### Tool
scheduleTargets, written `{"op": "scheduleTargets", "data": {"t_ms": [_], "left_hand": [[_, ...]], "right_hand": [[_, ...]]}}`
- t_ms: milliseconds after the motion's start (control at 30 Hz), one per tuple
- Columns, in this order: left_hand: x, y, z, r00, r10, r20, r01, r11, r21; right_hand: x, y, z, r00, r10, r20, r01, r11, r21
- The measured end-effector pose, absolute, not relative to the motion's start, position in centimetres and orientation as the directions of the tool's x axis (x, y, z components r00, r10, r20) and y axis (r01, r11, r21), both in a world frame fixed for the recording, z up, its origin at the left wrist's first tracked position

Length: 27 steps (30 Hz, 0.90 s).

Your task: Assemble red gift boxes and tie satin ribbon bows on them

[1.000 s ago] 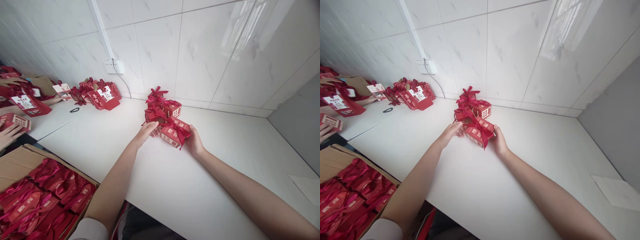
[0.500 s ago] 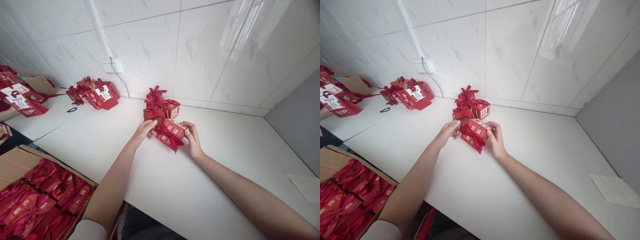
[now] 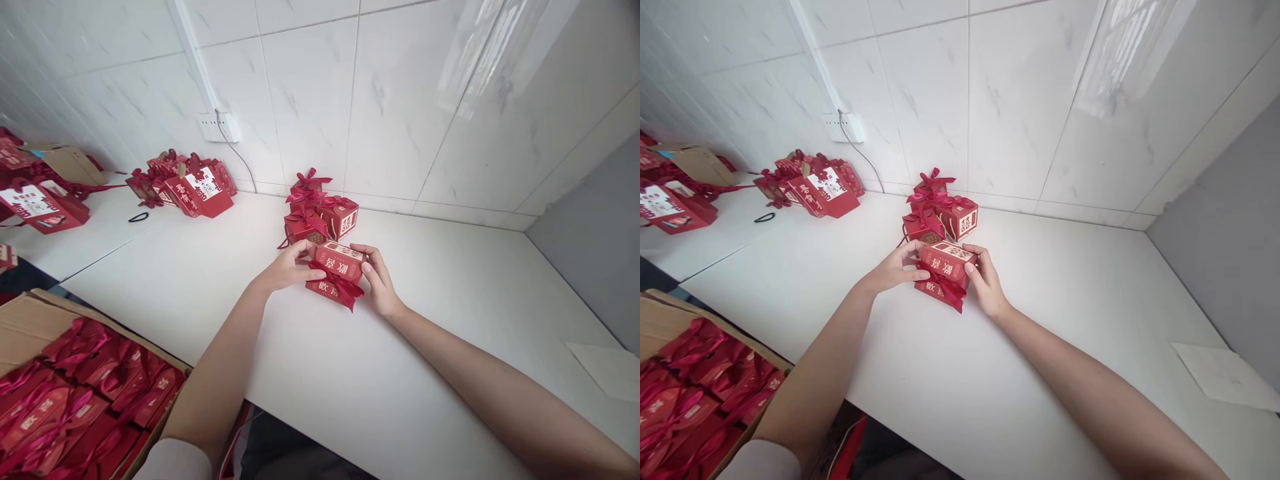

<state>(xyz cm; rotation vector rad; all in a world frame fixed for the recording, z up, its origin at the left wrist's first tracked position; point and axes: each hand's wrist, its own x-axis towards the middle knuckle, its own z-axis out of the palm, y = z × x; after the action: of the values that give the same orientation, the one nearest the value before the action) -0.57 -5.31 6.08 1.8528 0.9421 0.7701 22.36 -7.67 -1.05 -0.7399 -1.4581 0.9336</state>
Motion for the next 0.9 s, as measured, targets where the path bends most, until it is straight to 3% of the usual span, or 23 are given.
{"op": "scheduleTargets", "data": {"t_ms": [500,667,767,900], "left_hand": [[-1.9,-5.5,7.3,0.558,0.820,-0.127,0.508,-0.217,0.834],[-2.4,-5.3,7.3,0.606,0.777,-0.170,0.496,-0.202,0.845],[-3.2,-5.2,7.3,0.639,0.759,-0.126,0.476,-0.260,0.840],[-2.9,-5.1,6.3,0.674,0.738,-0.006,0.434,-0.389,0.812]], "right_hand": [[22.6,-7.3,-1.4,-0.071,0.921,0.384,-0.144,0.371,-0.917],[22.6,-7.1,-1.5,-0.049,0.929,0.368,-0.159,0.356,-0.921],[22.4,-6.7,-1.7,-0.041,0.960,0.276,-0.251,0.258,-0.933],[22.5,-5.7,-2.2,-0.126,0.991,0.041,-0.387,-0.011,-0.922]]}}
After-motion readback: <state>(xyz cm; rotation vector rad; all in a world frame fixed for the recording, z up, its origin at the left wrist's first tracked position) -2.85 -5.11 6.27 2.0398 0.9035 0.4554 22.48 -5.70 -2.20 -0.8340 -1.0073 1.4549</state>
